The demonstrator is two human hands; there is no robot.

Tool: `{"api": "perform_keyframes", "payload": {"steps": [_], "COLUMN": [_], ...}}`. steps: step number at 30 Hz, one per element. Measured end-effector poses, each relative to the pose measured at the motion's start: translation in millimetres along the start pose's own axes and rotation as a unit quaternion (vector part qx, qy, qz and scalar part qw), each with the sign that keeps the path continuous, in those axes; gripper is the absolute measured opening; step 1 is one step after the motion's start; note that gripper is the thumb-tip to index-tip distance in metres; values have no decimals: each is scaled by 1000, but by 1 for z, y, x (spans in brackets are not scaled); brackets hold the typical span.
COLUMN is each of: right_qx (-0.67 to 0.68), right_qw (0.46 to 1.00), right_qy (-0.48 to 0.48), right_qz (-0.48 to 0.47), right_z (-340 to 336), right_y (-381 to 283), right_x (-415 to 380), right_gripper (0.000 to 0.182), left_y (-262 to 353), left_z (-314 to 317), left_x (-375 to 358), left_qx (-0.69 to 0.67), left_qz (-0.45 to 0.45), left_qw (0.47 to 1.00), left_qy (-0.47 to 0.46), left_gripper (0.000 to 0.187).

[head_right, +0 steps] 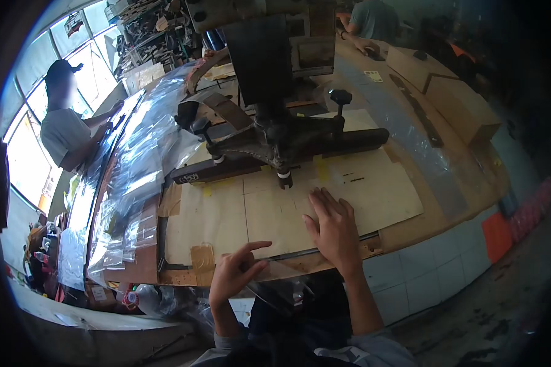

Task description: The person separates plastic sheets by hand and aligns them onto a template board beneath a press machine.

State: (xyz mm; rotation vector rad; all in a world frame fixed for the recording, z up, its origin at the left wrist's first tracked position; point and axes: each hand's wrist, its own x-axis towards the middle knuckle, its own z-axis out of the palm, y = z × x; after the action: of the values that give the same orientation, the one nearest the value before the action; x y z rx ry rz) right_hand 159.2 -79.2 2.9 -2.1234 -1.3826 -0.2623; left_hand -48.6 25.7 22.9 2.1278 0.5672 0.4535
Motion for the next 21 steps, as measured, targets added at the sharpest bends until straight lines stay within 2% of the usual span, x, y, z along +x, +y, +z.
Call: {"api": "perform_keyframes", "payload": {"steps": [11, 21], "right_qx": [5, -3], "right_qw": [1000, 1000], "right_qy": [-3, -14], "right_qz": [4, -5], "right_z": [0, 0], "right_y": [0, 2], "right_x": [0, -2], "right_gripper": [44, 44], "left_y": [-2, -1], "left_z": [1, 7], "left_x": [0, -1], "left_qx": [19, 11], "left_qz": [36, 35], "left_qw": [999, 999], "left_qy": [-17, 28], "left_gripper": [38, 38]}}
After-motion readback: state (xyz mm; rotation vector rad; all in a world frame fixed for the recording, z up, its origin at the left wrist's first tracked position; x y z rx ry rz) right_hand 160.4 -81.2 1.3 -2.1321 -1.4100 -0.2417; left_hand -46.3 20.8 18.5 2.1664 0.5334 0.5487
